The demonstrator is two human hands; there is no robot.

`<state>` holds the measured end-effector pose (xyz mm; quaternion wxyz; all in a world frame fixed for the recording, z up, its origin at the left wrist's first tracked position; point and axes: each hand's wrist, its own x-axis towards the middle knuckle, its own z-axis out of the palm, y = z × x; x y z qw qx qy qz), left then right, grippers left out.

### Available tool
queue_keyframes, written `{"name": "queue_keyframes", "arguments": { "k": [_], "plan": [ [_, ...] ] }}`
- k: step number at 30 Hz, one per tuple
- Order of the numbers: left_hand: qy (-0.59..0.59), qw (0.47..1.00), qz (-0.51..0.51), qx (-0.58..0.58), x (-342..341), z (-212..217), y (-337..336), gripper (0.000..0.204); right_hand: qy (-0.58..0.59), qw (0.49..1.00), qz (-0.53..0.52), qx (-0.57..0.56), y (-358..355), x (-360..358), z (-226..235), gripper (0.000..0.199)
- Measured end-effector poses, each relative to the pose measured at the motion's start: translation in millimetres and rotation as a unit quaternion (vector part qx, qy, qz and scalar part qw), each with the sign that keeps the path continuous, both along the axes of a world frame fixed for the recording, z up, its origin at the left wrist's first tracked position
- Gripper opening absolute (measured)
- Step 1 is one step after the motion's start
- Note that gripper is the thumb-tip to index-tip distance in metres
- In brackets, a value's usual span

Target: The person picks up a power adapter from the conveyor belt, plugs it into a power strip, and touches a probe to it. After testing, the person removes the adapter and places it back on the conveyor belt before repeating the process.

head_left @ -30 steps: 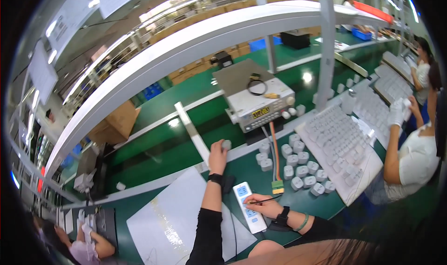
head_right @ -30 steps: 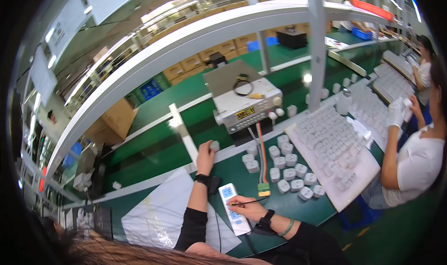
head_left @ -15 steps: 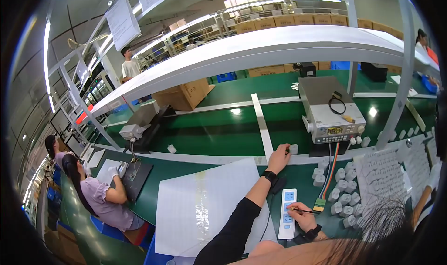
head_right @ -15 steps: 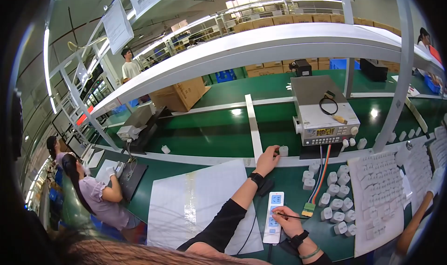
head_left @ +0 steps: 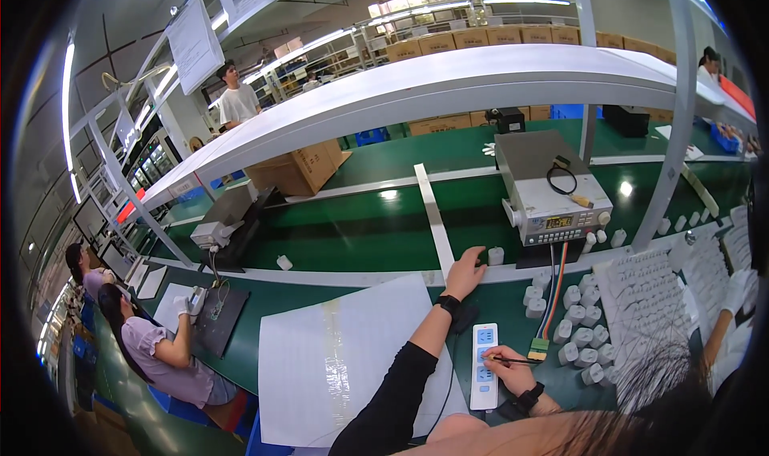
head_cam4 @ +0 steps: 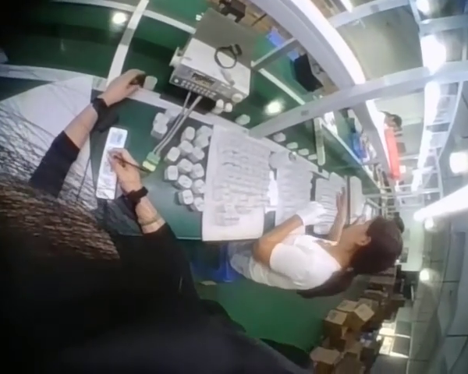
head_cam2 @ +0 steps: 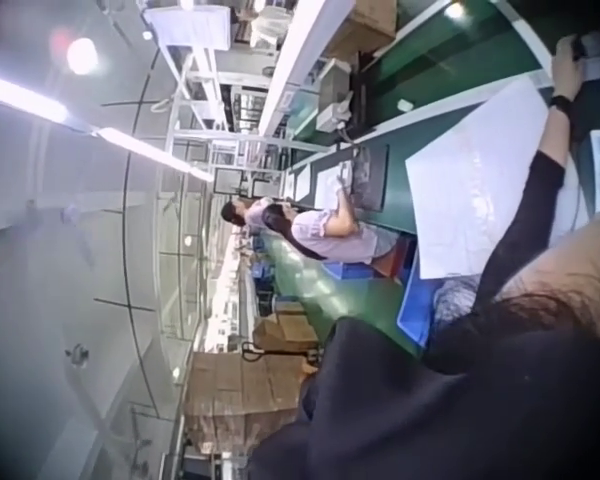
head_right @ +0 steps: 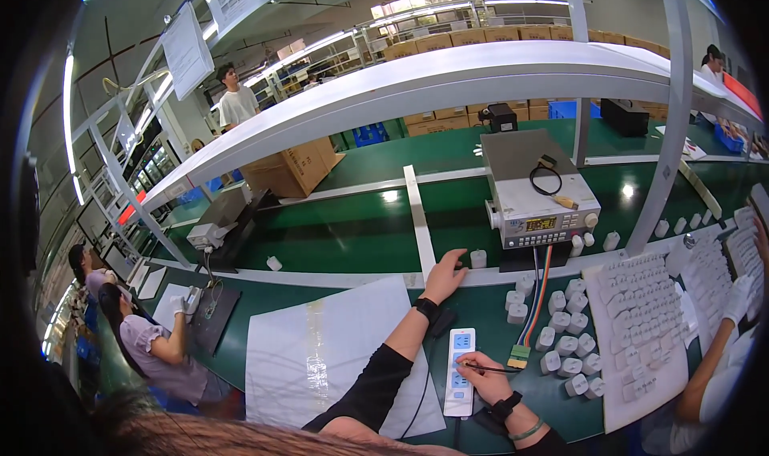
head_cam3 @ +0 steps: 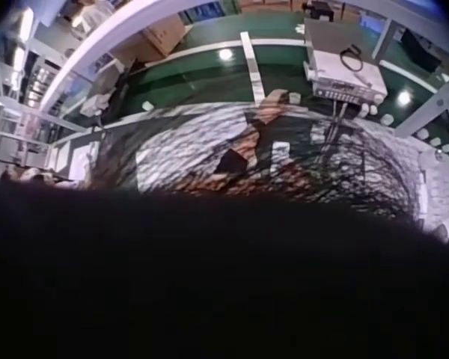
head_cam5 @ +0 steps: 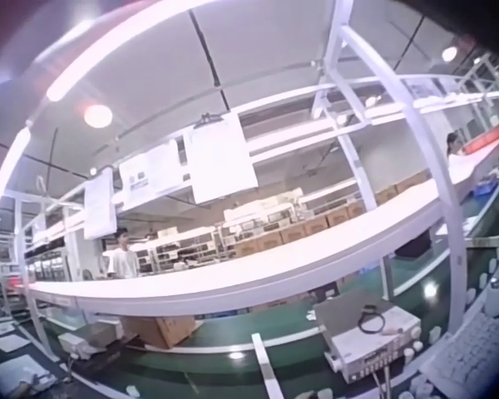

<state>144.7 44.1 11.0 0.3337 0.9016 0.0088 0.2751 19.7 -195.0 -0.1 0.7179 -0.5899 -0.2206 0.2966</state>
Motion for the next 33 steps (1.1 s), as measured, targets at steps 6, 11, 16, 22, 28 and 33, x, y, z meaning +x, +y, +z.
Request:
{"name": "queue_keyframes", "arguments": {
  "k": [6, 11, 16, 22, 28, 33],
  "plan": [
    [-0.011, 0.984, -0.077, -0.160, 4.1, -4.6, 14.6, 0.030, -0.019, 1.000, 0.011, 0.015, 0.6, -2.8, 0.2, 0.017],
    [0.129, 0.943, -0.220, -0.211, -8.3, 7.5, -23.8, 0.032, -0.003, 1.000, 0.014, 0.009, -2.7, -4.0, 10.4, 0.016],
    [0.182, 0.908, -0.362, -0.112, -27.4, 26.8, -62.5, 0.045, -0.029, 0.999, 0.028, -0.005, -1.7, -4.7, 8.3, 0.016],
    [0.164, 0.909, -0.367, -0.110, -23.0, 21.2, -70.4, 0.056, -0.041, 0.999, 0.027, -0.007, 0.1, -7.9, 13.8, 0.015],
    [0.189, 0.877, -0.423, -0.128, -21.7, 21.6, -76.1, 0.059, -0.039, 0.999, 0.020, -0.010, -0.9, -8.2, 17.2, 0.015],
    [0.234, 0.874, -0.401, -0.143, -18.4, 15.0, -70.2, 0.059, -0.048, 0.998, 0.021, -0.024, 0.0, -6.5, 19.4, 0.016]
  ]
}}
